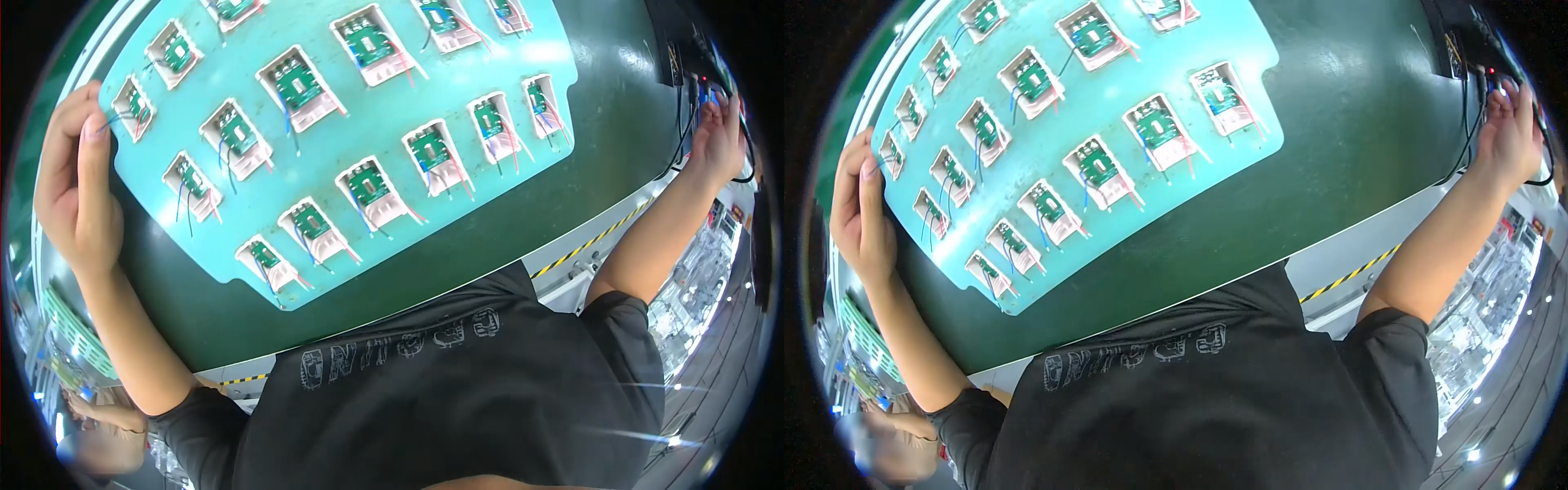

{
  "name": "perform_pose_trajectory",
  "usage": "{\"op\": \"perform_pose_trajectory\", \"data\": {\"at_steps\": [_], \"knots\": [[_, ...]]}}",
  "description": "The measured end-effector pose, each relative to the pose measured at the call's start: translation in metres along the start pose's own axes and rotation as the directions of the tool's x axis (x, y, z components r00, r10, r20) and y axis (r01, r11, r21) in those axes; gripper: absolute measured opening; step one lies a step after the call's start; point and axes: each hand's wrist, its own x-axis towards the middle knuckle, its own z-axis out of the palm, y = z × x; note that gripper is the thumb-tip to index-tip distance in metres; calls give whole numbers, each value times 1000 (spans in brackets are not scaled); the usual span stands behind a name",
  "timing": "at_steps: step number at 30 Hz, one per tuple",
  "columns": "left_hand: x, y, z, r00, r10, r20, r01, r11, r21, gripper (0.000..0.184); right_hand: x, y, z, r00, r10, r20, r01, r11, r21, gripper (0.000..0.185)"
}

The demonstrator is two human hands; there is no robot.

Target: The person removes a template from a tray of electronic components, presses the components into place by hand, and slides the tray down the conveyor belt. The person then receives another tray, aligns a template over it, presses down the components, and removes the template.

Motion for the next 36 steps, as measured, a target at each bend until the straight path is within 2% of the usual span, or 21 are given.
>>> {"op": "perform_pose_trajectory", "data": {"at_steps": [3,9,14,17,22,28,32,34,36], "knots": [[-3,-2,-2,999,-35,-3,35,999,-24,18,5,4,3,1000,-2,-16,2,1000,-9,20],[-6,-6,-6,996,-84,-40,83,996,-21,19,-8,-4,23,1000,-2,-9,1,985,-173,20],[-5,-6,-10,998,-56,2,56,998,-2,21,-8,-6,24,998,-5,-59,-6,984,-180,25],[-7,-7,-11,995,-99,-3,99,994,-34,23,-12,-8,29,996,13,-85,-28,982,-185,26],[-10,-7,-8,985,-167,-49,160,980,-121,27,-8,-2,30,998,-49,-40,43,989,-142,28],[-9,-10,-12,995,-94,-39,92,995,-41,27,-8,-8,28,995,-97,24,99,986,-133,31],[-12,-14,-17,994,-107,-7,106,993,-60,28,-14,-14,23,987,-139,76,147,983,-114,34],[-12,-10,-16,993,-121,-8,121,992,-46,28,-16,-17,15,980,-160,119,171,981,-95,35],[-11,-6,-16,993,-120,-11,119,992,-33,28,7,-3,-26,989,-101,104,119,975,-188,42]]}}
